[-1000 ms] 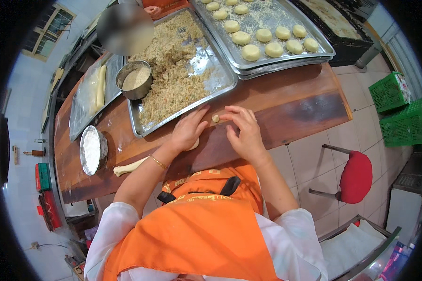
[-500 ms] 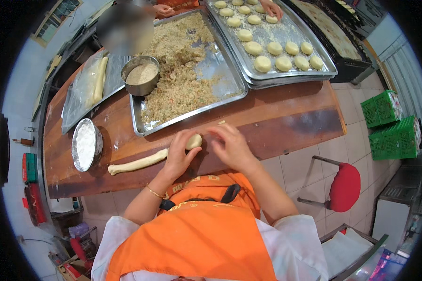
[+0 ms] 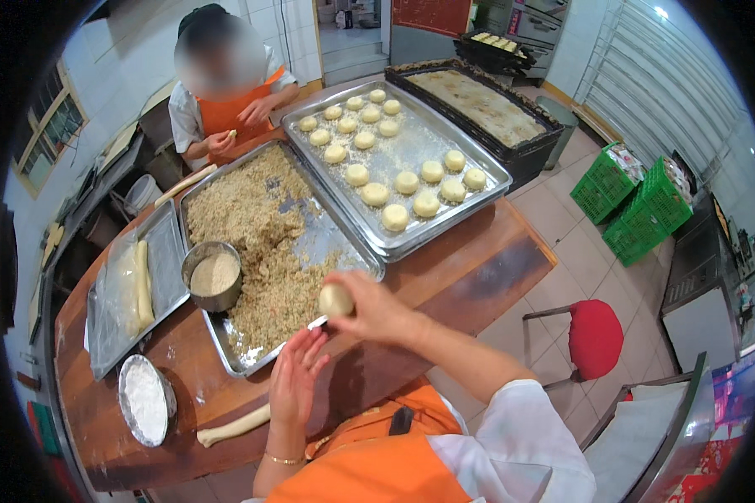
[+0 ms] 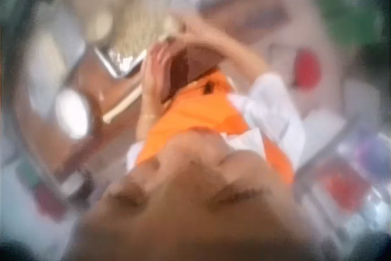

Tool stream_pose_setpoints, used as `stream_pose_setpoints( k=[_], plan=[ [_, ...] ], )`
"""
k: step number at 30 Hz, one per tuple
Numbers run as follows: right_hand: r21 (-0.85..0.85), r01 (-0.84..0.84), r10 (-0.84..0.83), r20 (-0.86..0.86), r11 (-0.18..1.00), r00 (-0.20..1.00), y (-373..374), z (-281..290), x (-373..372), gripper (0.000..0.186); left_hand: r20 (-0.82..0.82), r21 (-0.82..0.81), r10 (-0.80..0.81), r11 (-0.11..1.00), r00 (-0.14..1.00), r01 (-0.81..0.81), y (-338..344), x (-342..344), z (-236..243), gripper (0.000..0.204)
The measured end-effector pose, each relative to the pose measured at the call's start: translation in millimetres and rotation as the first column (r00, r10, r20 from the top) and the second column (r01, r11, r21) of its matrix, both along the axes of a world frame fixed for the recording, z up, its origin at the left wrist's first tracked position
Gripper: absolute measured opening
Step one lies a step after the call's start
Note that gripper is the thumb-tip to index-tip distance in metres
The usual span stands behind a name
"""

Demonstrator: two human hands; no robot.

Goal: The person flattens pieces of dough by hand, scoops filling into the center, and folds the dough to encase the mixture. The finished buns are then placed onto a metal baking tray.

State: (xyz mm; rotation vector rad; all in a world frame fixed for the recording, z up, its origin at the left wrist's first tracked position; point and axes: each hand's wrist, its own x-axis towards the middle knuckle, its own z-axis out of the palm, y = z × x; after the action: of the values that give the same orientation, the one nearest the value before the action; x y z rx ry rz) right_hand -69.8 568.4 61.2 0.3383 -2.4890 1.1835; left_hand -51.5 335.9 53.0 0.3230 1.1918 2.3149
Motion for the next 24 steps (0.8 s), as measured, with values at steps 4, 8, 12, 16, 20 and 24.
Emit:
stream_pose_setpoints(
  k=[4,8,12,16,20,24],
  plan=[
    [-0.171,0.254,-0.246,0.068,0.952,0.967,88.1,20.9,-80.7,0.058,-0.014,-0.166,0.166,0.972,0.986,-0.166,-20.4,5.7,8.7,0.035],
    [0.147,0.503,-0.505,-0.025,0.852,0.863,169.5,18.3,-158.9,0.054,-0.038,-0.236,0.308,0.921,0.951,-0.308,-39.7,7.7,1.2,0.025],
    [0.301,0.469,-0.513,0.083,0.830,0.854,207.8,0.6,-206.0,0.056,-0.008,-0.297,0.415,0.868,0.910,-0.398,-52.4,2.9,-4.8,0.022],
    [0.381,0.423,-0.488,0.091,0.823,0.868,223.7,-20.5,-223.7,0.058,0.032,-0.258,0.468,0.858,0.883,-0.445,-53.6,-6.3,-6.4,0.021],
    [-0.214,0.516,-0.553,-0.178,0.829,0.814,201.4,14.1,-214.5,0.043,-0.005,-0.254,0.497,0.839,0.868,-0.481,-58.3,-11.2,-4.5,0.019],
    [-0.999,0.037,0.035,0.038,0.019,0.999,138.8,77.6,-144.9,0.015,-0.126,-0.282,0.534,0.789,0.836,-0.546,-72.3,-7.2,-9.8,0.018]
  ],
)
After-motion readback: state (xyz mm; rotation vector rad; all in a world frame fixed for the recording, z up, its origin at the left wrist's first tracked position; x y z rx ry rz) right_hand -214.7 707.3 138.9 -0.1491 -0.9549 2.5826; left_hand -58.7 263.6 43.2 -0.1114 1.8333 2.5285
